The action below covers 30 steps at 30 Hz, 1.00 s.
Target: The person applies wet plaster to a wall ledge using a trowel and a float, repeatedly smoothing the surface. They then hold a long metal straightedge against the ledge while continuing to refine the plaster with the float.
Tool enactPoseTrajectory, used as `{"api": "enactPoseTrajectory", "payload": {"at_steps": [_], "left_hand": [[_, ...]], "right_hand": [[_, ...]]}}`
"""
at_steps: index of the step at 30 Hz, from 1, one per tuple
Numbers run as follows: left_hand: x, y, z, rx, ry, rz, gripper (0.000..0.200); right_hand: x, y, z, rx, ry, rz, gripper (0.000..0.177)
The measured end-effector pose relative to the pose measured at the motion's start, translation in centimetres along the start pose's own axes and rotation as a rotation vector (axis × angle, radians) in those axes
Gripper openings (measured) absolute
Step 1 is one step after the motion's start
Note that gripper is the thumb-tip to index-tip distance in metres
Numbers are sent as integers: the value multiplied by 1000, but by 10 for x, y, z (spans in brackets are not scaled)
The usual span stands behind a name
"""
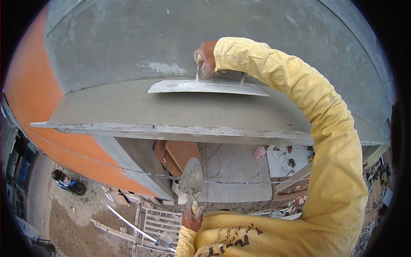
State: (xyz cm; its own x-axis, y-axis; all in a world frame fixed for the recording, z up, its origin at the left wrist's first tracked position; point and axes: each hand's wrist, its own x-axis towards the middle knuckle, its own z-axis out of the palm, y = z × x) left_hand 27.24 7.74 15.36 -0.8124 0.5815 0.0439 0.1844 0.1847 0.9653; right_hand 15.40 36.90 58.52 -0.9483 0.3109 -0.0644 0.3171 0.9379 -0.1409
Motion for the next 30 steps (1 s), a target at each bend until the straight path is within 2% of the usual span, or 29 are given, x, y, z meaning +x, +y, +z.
{"api": "enactPoseTrajectory", "payload": {"at_steps": [2,4,7,8,10,11,12,13,14,15,17,20,22,24,28,30], "left_hand": [[-1,-2,-2,-26,27,5,42],[-1,-4,-4,-68,-46,-72,42],[3,0,-9,-81,-113,-104,44],[5,-10,-9,-79,-91,-101,44],[11,-38,-11,116,-133,53,46],[14,-37,-18,123,-48,38,46],[16,-32,-22,133,-105,46,48],[18,-30,-26,137,-178,56,51],[22,-30,-32,131,-133,46,51],[26,-31,-37,145,-158,69,54],[36,-36,-48,150,-211,87,60],[45,-45,-71,164,-141,144,60],[52,-53,-92,141,-127,159,58],[59,-65,-115,115,-122,179,57],[68,-91,-168,124,-52,89,52],[74,-101,-195,100,-17,52,51]], "right_hand": [[-5,-1,0,1,-58,-71,35],[-12,-2,5,3,-54,-65,36],[-42,-8,2,122,-212,-65,31],[-56,-15,1,148,-234,-45,28],[-68,-20,-1,133,-264,-135,20],[-75,-28,-6,168,-337,-100,20],[-70,-29,-9,133,-351,-184,21],[-69,-35,-15,174,-324,-170,23],[-65,-42,-20,220,-298,-136,27],[-54,-51,-23,204,-305,-162,27],[-34,-69,-31,267,-154,-127,24],[5,-120,-33,329,-48,-119,22],[46,-153,-31,228,33,-230,26],[95,-187,-27,241,6,-213,30],[177,-273,-10,153,37,-194,37],[210,-313,-6,106,-46,-182,40]]}}
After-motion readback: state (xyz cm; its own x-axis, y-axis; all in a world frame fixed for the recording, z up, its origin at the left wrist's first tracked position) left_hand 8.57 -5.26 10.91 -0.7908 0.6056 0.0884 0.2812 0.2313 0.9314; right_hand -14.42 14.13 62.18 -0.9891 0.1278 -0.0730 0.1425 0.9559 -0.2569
